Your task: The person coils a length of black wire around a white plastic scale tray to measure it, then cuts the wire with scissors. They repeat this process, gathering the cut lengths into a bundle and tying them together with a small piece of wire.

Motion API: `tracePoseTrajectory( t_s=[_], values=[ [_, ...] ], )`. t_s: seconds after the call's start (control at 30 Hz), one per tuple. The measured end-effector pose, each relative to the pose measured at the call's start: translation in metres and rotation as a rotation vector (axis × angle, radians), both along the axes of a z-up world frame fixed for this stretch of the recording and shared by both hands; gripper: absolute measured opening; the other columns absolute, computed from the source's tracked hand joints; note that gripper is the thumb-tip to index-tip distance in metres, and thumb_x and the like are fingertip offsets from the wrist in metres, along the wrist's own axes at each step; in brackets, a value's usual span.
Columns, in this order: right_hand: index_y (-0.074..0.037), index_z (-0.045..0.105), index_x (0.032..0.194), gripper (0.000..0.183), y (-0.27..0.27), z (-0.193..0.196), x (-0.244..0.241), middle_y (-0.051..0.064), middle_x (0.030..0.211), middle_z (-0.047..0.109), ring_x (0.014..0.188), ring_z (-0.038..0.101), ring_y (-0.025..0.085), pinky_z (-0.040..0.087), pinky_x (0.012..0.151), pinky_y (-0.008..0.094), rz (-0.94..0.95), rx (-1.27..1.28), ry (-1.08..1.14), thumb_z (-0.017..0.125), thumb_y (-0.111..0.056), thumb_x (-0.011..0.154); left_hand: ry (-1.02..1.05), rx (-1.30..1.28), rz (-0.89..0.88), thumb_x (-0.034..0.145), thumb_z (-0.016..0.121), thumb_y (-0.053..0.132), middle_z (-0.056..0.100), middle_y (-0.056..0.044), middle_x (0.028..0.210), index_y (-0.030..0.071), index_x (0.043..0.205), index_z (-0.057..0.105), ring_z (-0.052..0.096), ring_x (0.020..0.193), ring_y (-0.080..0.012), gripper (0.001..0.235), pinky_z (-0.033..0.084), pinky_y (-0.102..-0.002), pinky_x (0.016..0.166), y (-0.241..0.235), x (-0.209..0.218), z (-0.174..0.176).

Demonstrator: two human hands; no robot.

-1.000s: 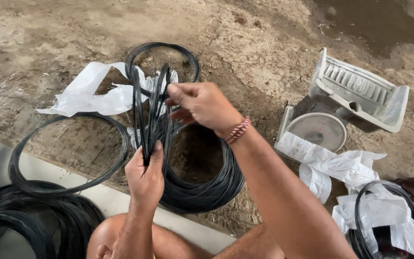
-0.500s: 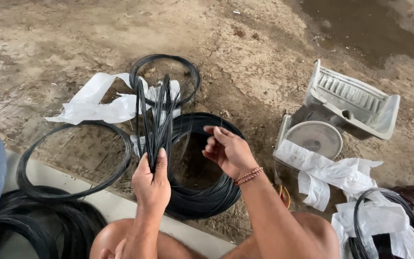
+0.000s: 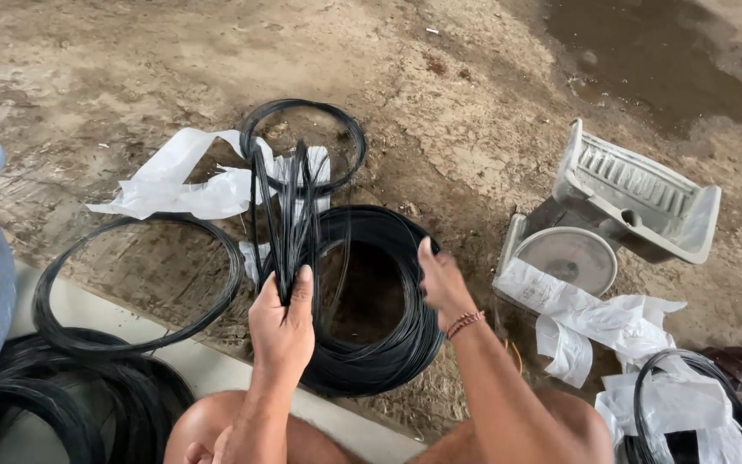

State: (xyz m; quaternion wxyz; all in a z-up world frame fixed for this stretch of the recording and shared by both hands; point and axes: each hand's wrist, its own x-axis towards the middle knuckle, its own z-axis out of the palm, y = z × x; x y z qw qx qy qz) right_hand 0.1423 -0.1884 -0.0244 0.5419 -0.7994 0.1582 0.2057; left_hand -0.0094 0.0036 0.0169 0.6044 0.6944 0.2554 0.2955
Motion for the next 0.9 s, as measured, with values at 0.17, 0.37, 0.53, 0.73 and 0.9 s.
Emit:
tracePoseTrajectory(
  t_s=[0.17,0.37,0.53,0.73,0.9],
  values=[
    [-0.002,0.040,0.151,0.090,0.028,0.035,-0.026,0.023,0.122,0.070,0.104,0.072,0.033,0.056,0.093,0.045,0.154,0.753,0.266,0.026,-0.073,0.098,0.078,0.034,-0.063,0.088,0.079,0.042,0.066,-0.011,0.064,0.010,0.087,0.068,0.068,0.059,-0.0213,0.033,0.054,-0.036,0.057,-0.012,0.005,-0.023],
    [-0.004,0.064,0.131,0.086,0.052,0.090,-0.016,0.014,0.111,0.076,0.101,0.073,0.025,0.052,0.096,0.039,0.529,0.594,-0.209,0.030,-0.073,0.094,0.211,0.109,-0.099,0.086,0.081,0.047,0.063,-0.010,0.057,0.012,0.078,0.065,0.064,0.048,-0.0277,0.040,0.049,-0.038,0.049,-0.019,0.007,0.000],
    [-0.009,0.051,0.146,0.072,0.000,-0.001,0.005,0.012,0.129,0.064,0.119,0.065,0.024,0.055,0.098,0.040,0.037,-0.297,-0.455,0.055,-0.064,0.100,0.188,0.052,-0.108,0.104,0.063,0.040,0.065,-0.014,0.057,0.006,0.081,0.067,0.067,0.055,-0.0327,0.042,0.054,-0.044,0.057,-0.016,0.004,-0.009],
    [-0.004,0.038,0.145,0.079,0.000,-0.014,-0.014,0.024,0.125,0.069,0.096,0.073,0.032,0.060,0.078,0.043,-0.035,0.654,0.390,0.038,-0.069,0.101,0.245,0.149,-0.102,0.098,0.070,0.047,0.069,-0.019,0.067,0.006,0.083,0.066,0.072,0.065,-0.0358,0.043,0.056,-0.043,0.063,-0.029,0.012,-0.011],
    [-0.008,0.064,0.120,0.091,0.037,0.078,-0.024,0.013,0.113,0.075,0.106,0.072,0.028,0.053,0.099,0.043,0.529,0.860,0.001,0.022,-0.083,0.090,0.317,0.157,-0.184,0.065,0.089,0.069,0.072,-0.015,0.074,0.009,0.100,0.069,0.075,0.072,-0.0336,0.072,0.060,-0.045,0.066,-0.036,0.012,0.004]
  ],
)
